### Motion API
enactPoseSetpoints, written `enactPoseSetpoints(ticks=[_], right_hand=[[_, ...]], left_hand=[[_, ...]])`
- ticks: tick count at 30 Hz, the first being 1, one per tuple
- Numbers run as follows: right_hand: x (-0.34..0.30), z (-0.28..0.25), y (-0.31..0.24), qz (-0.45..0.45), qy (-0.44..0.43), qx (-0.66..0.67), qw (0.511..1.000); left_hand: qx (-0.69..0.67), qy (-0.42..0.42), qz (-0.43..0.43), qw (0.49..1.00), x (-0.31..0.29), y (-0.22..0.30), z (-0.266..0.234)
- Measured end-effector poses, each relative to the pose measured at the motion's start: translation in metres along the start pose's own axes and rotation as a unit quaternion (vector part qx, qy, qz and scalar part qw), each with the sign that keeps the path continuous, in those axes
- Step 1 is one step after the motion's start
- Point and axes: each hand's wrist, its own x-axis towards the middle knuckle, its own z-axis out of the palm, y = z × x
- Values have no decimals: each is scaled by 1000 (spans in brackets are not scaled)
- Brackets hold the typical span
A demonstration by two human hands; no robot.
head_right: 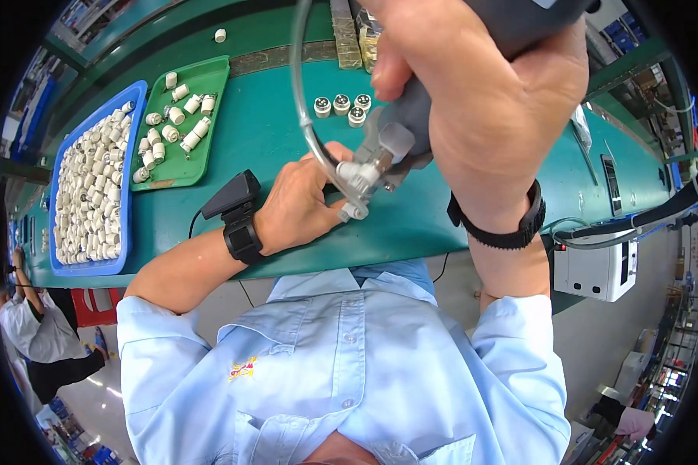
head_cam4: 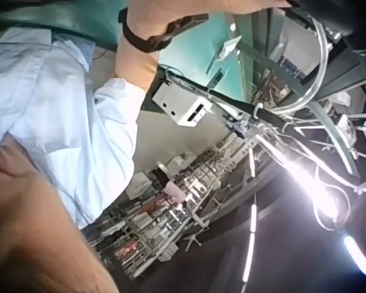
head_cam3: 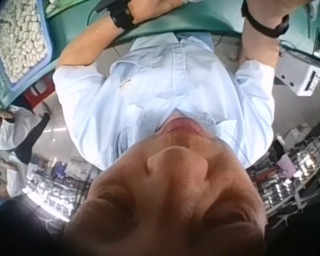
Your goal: The person picks up a white plastic component and a metal piece by hand, fits the metal piece into the component, and then uses a pneumatic tool to secure the assembly. This process is repeated for several components, which are then placed on the green work surface.
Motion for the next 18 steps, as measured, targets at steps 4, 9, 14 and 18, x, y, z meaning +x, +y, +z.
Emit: enactPoseSetpoints(ticks=[4, 9, 14, 18], right_hand=[[12, -5, -10, -18, 30, -34, 999], [25, -22, -17, -86, 7, -30, 996], [14, -8, -12, -54, 19, -32, 998], [9, 1, -8, -53, 32, -45, 997]], left_hand=[[6, -21, -7, 1000, -1, -1, -1], [6, -56, -47, 997, -1, 1, -5], [1, -57, -44, 997, 0, 0, -6], [-7, -57, -37, 998, 1, 1, -5]])
